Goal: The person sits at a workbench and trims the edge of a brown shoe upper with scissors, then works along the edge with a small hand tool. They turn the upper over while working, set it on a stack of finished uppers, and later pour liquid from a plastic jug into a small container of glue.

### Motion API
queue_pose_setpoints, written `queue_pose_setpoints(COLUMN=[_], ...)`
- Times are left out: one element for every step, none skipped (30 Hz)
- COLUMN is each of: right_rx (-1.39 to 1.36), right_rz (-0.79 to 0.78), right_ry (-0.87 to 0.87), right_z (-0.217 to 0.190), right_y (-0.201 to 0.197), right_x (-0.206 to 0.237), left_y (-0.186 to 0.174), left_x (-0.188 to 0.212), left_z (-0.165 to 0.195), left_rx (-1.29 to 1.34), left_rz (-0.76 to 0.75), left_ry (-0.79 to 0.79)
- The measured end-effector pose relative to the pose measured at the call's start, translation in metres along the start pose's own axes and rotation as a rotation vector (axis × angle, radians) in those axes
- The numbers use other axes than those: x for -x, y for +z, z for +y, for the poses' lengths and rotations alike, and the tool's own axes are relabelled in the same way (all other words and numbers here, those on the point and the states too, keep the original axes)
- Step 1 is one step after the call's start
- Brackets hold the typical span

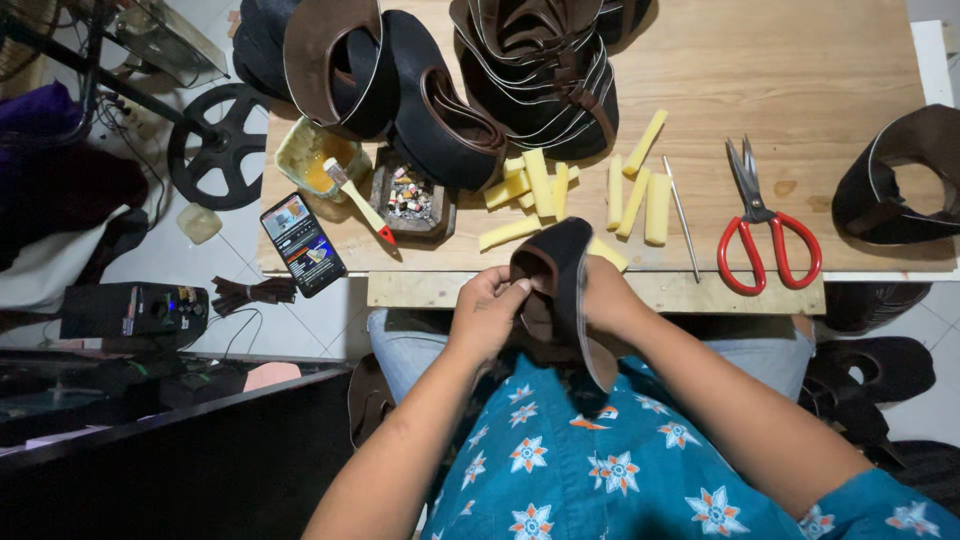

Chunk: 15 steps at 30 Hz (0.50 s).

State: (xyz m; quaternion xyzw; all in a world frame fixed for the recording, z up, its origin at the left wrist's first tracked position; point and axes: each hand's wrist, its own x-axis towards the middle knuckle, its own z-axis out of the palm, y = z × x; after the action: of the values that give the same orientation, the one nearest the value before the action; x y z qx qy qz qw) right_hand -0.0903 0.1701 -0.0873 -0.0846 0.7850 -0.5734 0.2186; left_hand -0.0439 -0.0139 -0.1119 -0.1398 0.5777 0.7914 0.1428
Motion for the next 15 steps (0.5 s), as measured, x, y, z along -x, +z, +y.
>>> queue_pose_setpoints(right_rx=[0.169, 0.338, 0.333, 0.327, 0.32, 0.239, 0.16, 0.08, 0.034, -0.012, -0.059, -0.029, -0.001, 0.028, 0.099], right_rz=[0.024, 0.048, 0.042, 0.038, 0.033, 0.003, -0.026, -0.056, -0.042, -0.029, -0.016, -0.02, -0.023, -0.027, -0.007], right_ry=[-0.206, -0.413, -0.375, -0.336, -0.294, -0.215, -0.138, -0.065, -0.036, -0.005, 0.026, 0.024, 0.023, 0.023, 0.023], right_z=[-0.001, -0.001, 0.0, 0.001, 0.003, 0.006, 0.008, 0.01, 0.011, 0.012, 0.012, 0.01, 0.007, 0.004, -0.001], right_y=[0.001, 0.002, 0.003, 0.003, 0.004, 0.004, 0.004, 0.004, 0.003, 0.003, 0.003, 0.003, 0.003, 0.002, 0.003], right_x=[0.0, 0.0, 0.001, 0.001, 0.001, 0.001, 0.0, -0.001, -0.001, -0.002, -0.003, -0.002, -0.001, 0.002, 0.006], left_y=[0.002, 0.003, 0.004, 0.005, 0.006, 0.006, 0.006, 0.005, 0.003, 0.002, -0.001, -0.004, -0.007, -0.009, -0.009], left_x=[0.003, 0.005, 0.007, 0.008, 0.009, 0.008, 0.006, 0.004, 0.002, 0.001, 0.0, -0.001, -0.001, -0.002, -0.002], left_z=[0.002, 0.004, 0.005, 0.006, 0.006, 0.005, 0.002, -0.001, -0.004, -0.009, -0.014, -0.017, -0.02, -0.022, -0.023], left_rx=[0.0, 0.001, 0.019, 0.036, 0.054, 0.054, 0.054, 0.054, 0.009, -0.035, -0.079, 0.127, 0.332, 0.538, 0.176], left_rz=[0.007, 0.016, -0.01, -0.036, -0.062, -0.024, 0.015, 0.055, 0.068, 0.081, 0.095, -0.005, -0.105, -0.203, -0.09], left_ry=[-0.031, -0.06, -0.074, -0.088, -0.106, -0.111, -0.113, -0.111, -0.051, 0.007, 0.065, 0.092, 0.118, 0.144, 0.308])
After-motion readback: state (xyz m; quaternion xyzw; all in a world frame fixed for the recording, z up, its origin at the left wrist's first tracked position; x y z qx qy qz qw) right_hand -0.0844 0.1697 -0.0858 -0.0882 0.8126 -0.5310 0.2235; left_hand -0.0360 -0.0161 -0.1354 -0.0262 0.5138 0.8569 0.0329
